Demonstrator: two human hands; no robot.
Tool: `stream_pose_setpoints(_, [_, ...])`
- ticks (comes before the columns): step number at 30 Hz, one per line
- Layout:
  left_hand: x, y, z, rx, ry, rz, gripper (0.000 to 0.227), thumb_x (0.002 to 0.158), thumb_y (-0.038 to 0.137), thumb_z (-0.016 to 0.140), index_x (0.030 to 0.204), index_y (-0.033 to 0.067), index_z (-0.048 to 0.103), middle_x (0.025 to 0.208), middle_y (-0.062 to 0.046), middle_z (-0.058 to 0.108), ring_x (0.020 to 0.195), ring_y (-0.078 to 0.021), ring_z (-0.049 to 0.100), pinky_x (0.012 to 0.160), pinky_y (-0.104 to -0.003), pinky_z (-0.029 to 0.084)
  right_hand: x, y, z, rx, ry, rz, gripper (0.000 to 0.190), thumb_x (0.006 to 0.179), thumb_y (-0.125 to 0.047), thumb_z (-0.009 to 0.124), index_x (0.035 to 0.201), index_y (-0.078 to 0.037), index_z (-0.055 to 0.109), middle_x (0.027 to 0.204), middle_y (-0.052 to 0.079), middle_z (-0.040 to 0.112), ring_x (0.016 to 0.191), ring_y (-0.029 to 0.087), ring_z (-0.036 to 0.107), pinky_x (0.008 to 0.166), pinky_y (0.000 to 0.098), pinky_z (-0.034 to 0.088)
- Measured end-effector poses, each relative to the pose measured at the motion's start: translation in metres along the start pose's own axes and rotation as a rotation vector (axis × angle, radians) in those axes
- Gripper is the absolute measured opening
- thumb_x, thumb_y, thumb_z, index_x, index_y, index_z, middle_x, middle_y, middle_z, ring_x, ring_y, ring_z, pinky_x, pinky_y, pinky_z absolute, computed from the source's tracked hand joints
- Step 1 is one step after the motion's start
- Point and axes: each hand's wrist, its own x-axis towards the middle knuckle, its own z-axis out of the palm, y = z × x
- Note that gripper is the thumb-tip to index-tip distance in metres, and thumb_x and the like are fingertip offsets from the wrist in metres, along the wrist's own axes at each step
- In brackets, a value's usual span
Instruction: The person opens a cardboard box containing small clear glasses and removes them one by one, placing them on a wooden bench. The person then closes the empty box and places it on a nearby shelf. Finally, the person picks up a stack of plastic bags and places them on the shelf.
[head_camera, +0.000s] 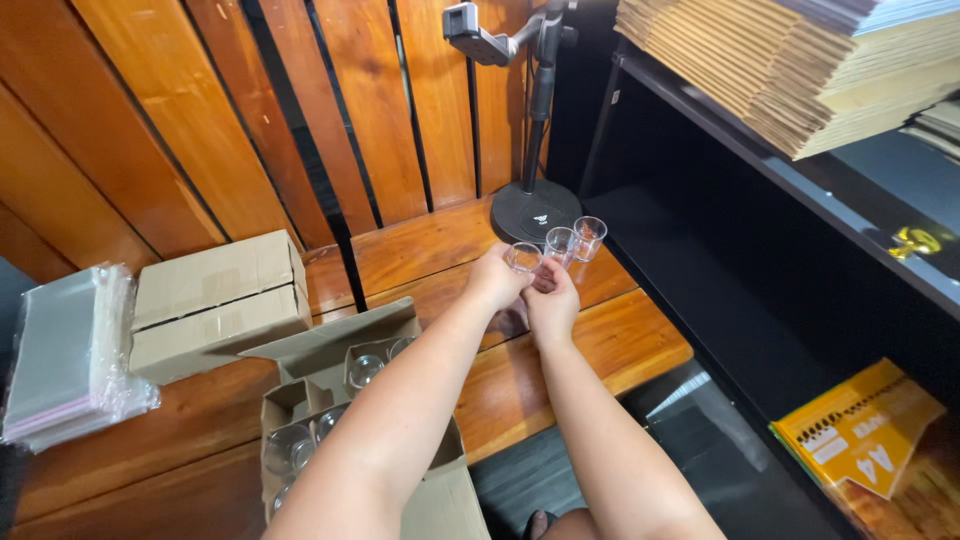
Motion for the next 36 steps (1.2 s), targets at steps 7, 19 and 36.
stream_pose_setpoints(7, [0.039,-0.008,0.021,-0.081,-0.006,-0.044,0.071,0.076,0.034,0.087,0.14,0.0218,0.061,0.134,-0.01,0.069,0.136,-0.0282,0.059,0.114,-0.039,0.048,0.017,0.009,0.003,-0.053,0.084,0.053,0.036,0.082,-0.002,0.078,0.117,-0.008,0.07,0.102,0.012,0.074,0.093,0.019,0.076,0.081,0.0316,0.062])
stream_pose_setpoints(19, [0.045,-0.005,0.032,-0.092,0.019,-0.056,0.076,0.073,0.037,0.086,0.143,0.0239,0.058,0.135,-0.007,0.068,0.137,-0.0247,0.057,0.115,-0.038,0.048,0.016,0.008,0.012,-0.18,0.192,0.07,0.021,0.087,-0.013,0.078,0.108,-0.011,0.072,0.088,0.002,0.069,0.077,0.007,0.071,0.077,0.023,0.059])
stream_pose_setpoints(36, [0.035,-0.013,0.034,-0.03,-0.004,-0.049,0.072,0.072,0.037,0.084,0.137,0.0123,0.063,0.136,-0.013,0.068,0.137,-0.0274,0.058,0.115,-0.041,0.047,0.026,0.041,0.006,-0.104,0.145,0.041,0.039,0.081,0.005,0.079,0.118,0.0,0.068,0.1,0.019,0.071,0.092,0.019,0.072,0.089,0.0315,0.058])
